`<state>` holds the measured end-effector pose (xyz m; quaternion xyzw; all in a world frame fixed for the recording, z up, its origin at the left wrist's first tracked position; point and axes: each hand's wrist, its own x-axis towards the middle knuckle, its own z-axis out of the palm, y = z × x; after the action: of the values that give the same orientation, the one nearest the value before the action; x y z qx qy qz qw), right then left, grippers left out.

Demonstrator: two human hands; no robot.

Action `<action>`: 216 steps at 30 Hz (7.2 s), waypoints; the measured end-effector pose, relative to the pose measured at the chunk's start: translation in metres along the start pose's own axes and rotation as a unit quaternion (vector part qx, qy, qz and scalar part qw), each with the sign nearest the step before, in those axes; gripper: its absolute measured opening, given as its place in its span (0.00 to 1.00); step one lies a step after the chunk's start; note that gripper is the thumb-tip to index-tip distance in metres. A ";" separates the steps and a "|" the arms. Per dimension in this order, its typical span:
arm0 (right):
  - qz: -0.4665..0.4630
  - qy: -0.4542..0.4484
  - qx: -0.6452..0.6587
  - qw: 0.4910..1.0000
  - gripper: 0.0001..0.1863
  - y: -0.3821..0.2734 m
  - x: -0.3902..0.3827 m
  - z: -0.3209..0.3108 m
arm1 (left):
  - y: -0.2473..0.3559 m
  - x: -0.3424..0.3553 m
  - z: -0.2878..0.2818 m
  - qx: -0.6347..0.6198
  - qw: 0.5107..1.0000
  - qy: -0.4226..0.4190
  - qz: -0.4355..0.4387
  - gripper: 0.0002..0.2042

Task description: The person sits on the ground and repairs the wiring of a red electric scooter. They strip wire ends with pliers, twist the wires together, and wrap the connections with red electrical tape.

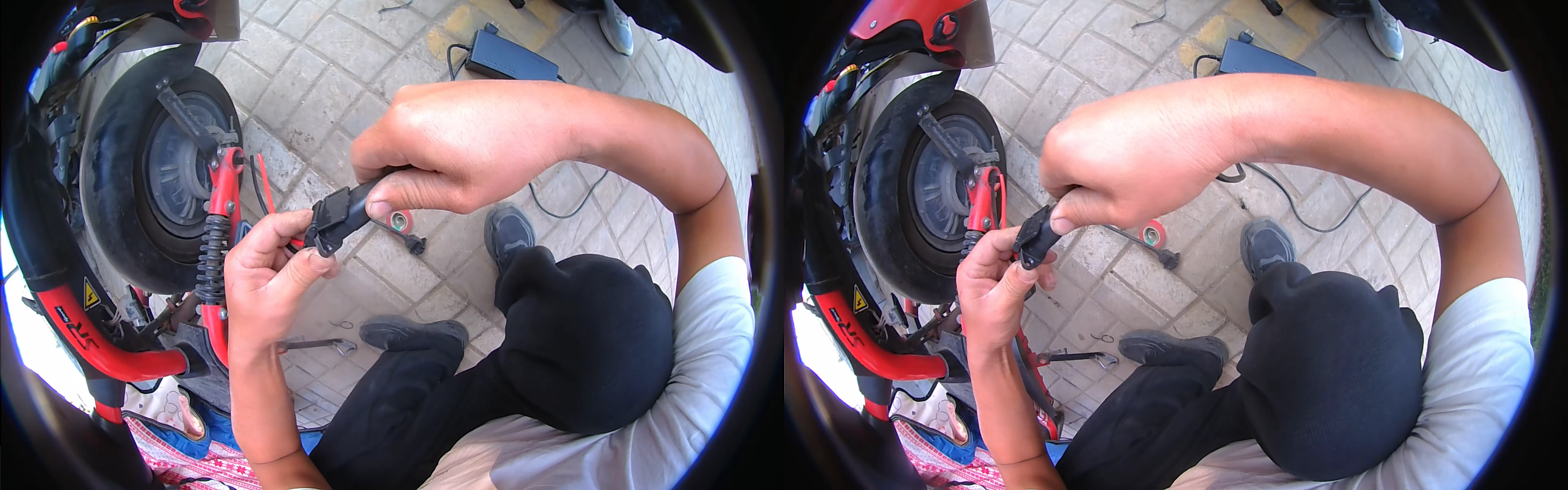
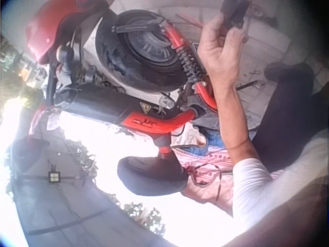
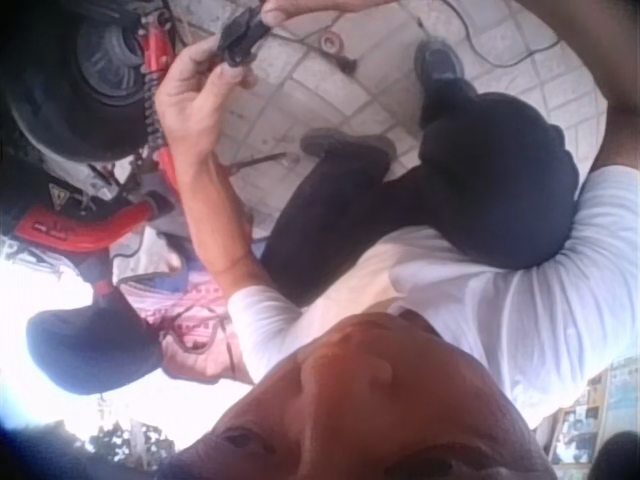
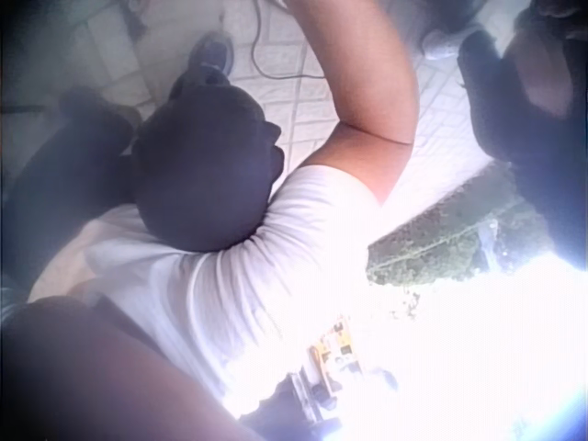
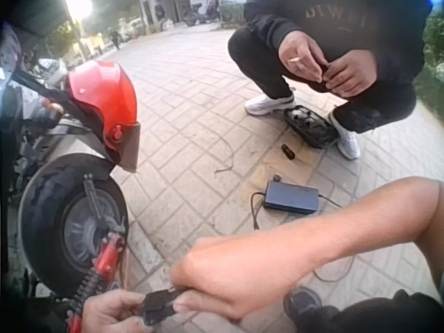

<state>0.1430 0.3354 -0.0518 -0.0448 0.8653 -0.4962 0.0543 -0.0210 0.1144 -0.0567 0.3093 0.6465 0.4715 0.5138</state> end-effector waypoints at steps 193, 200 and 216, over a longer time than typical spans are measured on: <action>0.349 0.242 -0.161 0.891 0.16 0.045 -0.142 0.035 | 0.007 -0.082 -0.064 -0.346 0.847 0.355 0.192 0.12; 0.109 0.126 -0.058 0.984 0.13 -0.023 -0.030 0.003 | -0.019 -0.078 -0.075 -0.239 0.870 0.372 0.219 0.11; -0.156 0.064 -0.245 0.955 0.17 -0.090 0.142 0.042 | -0.047 -0.089 -0.092 -0.246 0.887 0.273 0.278 0.15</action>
<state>0.0106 0.2355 -0.0022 -0.1592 0.9441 -0.2733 -0.0924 -0.0802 -0.0085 -0.0643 0.1991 0.5119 0.8050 0.2244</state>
